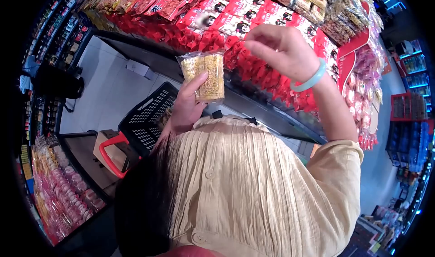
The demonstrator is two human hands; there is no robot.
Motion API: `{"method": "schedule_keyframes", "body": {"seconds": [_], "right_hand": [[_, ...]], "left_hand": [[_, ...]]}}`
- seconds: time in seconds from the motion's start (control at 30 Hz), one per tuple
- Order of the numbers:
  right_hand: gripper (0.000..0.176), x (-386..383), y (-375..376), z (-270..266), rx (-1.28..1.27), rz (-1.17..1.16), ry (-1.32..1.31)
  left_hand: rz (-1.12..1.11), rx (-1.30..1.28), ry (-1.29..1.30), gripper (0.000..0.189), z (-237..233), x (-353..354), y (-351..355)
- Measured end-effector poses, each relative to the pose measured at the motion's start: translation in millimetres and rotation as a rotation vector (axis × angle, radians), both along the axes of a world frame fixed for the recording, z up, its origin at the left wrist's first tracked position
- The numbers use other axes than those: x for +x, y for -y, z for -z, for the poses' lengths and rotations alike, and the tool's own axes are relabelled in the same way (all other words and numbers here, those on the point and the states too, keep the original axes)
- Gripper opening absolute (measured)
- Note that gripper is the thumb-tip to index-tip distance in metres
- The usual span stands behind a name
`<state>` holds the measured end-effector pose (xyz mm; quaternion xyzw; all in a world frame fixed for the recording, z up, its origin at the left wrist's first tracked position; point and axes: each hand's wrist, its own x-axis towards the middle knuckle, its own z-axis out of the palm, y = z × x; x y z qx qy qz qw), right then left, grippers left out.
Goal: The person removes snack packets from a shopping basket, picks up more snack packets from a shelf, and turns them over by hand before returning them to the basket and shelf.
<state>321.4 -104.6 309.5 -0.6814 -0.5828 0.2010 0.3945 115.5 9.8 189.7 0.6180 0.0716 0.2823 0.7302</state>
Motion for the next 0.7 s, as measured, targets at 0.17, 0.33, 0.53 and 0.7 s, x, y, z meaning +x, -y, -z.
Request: {"method": "schedule_keyframes", "body": {"seconds": [0.17,0.33,0.53,0.7], "right_hand": [[0.032,-20,-7,58,-0.178,-0.033,-0.444],[0.031,-22,-6,63,-0.231,0.061,-0.623],[0.036,-36,3,41,0.234,0.283,0.485],[0.035,-54,-3,52,0.287,0.16,0.688]], "left_hand": [[0.171,-0.688,0.027,0.038,-3,21,5],[0.154,-0.673,0.057,0.038,-6,24,9],[0.147,-0.658,0.023,0.043,4,26,6],[0.245,-0.716,0.074,0.042,-3,15,11]]}}
